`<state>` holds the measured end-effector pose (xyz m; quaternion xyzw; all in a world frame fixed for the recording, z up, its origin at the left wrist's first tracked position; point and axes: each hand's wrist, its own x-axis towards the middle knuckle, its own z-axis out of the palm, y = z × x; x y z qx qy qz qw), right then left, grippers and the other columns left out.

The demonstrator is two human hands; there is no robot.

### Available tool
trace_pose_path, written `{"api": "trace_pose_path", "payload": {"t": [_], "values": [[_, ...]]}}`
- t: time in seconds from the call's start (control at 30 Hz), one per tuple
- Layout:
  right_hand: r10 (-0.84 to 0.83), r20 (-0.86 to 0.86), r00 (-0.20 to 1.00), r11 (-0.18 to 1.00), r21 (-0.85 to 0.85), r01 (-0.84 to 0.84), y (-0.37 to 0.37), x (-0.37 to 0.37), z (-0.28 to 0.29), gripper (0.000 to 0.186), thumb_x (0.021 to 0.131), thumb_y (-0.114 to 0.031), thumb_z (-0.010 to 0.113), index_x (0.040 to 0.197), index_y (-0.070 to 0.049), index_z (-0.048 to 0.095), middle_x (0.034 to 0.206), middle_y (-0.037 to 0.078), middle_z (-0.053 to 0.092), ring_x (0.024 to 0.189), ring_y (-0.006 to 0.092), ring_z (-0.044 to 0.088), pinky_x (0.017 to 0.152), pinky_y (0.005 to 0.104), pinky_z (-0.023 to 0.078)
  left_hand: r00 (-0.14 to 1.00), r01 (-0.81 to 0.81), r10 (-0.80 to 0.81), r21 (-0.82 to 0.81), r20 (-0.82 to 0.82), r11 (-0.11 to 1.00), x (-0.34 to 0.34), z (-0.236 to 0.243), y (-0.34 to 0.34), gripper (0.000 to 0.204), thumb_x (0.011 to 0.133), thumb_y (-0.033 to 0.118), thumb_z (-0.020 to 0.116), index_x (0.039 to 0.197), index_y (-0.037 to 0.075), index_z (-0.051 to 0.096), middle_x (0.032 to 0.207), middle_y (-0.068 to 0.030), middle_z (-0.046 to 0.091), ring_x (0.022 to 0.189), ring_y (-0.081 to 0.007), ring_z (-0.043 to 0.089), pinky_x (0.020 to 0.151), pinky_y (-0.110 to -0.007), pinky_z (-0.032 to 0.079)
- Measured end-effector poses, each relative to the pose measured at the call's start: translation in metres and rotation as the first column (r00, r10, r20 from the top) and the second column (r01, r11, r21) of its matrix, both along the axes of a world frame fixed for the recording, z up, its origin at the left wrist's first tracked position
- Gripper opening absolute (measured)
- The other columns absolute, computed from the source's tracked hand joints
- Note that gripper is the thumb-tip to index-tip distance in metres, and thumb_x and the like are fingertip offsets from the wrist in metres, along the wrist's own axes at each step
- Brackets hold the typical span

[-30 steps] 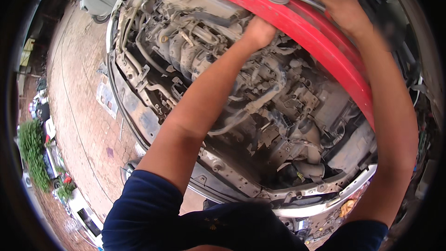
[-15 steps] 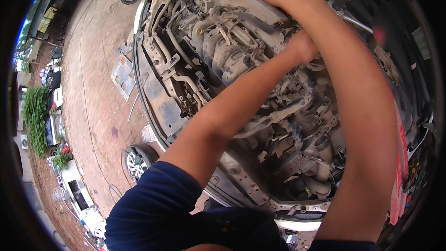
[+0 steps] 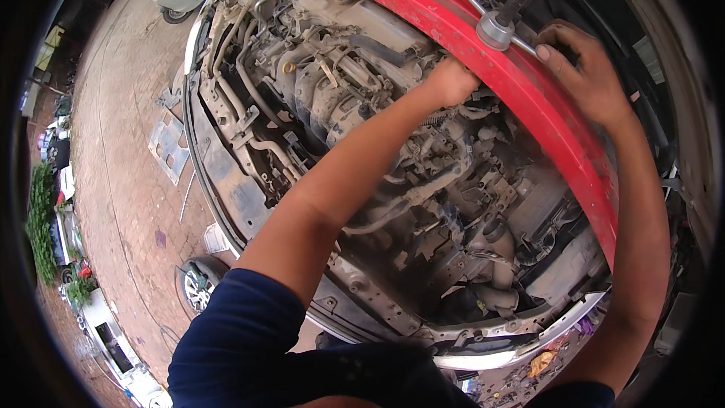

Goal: The person works on a car engine with the hood open, using a wrench to tighten bolts and a screwdriver to adjust components. The person moves around the vehicle to retrieve tools and continues manipulating engine parts throughout the clip.

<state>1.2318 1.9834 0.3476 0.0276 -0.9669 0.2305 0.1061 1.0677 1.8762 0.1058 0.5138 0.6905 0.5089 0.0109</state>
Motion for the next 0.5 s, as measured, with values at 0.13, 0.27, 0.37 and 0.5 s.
{"api": "trace_pose_path", "payload": {"t": [0.13,0.27,0.37,0.5], "values": [[0.032,-0.106,0.994,0.994,0.105,-0.021,-0.019,0.015,0.000,0.018,0.090,-0.012,0.063,0.096,0.003,0.056,0.102,0.017,0.055,0.095,0.0324,0.056,0.089,0.0365,0.046,0.752,0.595,-0.343,-0.358,0.563,0.719,-0.008,0.072,-0.010,0.041,0.098,0.038,0.061,0.126,0.008,0.064,0.119,-0.0144,0.068,0.110,-0.0237,0.064,0.098,-0.038,0.050],[0.404,-0.169,0.899,0.895,0.277,-0.350,-0.060,-0.004,-0.002,0.025,0.075,-0.008,0.076,0.080,-0.003,0.053,0.087,0.015,0.053,0.088,0.0359,0.057,0.083,0.0403,0.047,0.775,0.601,-0.611,0.107,0.162,0.792,-0.027,0.032,-0.010,0.034,0.092,0.022,0.071,0.121,0.005,0.065,0.101,-0.0061,0.070,0.086,-0.0190,0.069,0.077,-0.036,0.057],[0.511,-0.078,0.856,0.839,0.263,-0.476,-0.068,-0.012,0.000,0.029,0.070,-0.011,0.081,0.069,-0.006,0.052,0.071,0.011,0.051,0.078,0.0329,0.058,0.075,0.0418,0.046,0.478,0.668,-0.586,0.162,0.654,0.726,-0.010,0.043,-0.004,0.024,0.091,0.026,0.069,0.106,0.008,0.069,0.072,-0.0055,0.068,0.064,-0.0151,0.066,0.057,-0.031,0.053],[0.514,-0.020,0.858,0.855,0.094,-0.510,-0.072,-0.024,-0.005,0.027,0.070,-0.012,0.082,0.064,-0.009,0.055,0.055,0.006,0.047,0.061,0.0315,0.057,0.062,0.0426,0.043,0.676,0.611,-0.586,0.106,0.447,0.785,-0.029,0.010,0.002,0.027,0.091,0.027,0.068,0.107,0.004,0.068,0.086,-0.0117,0.069,0.082,-0.0211,0.069,0.070,-0.036,0.054]]}}
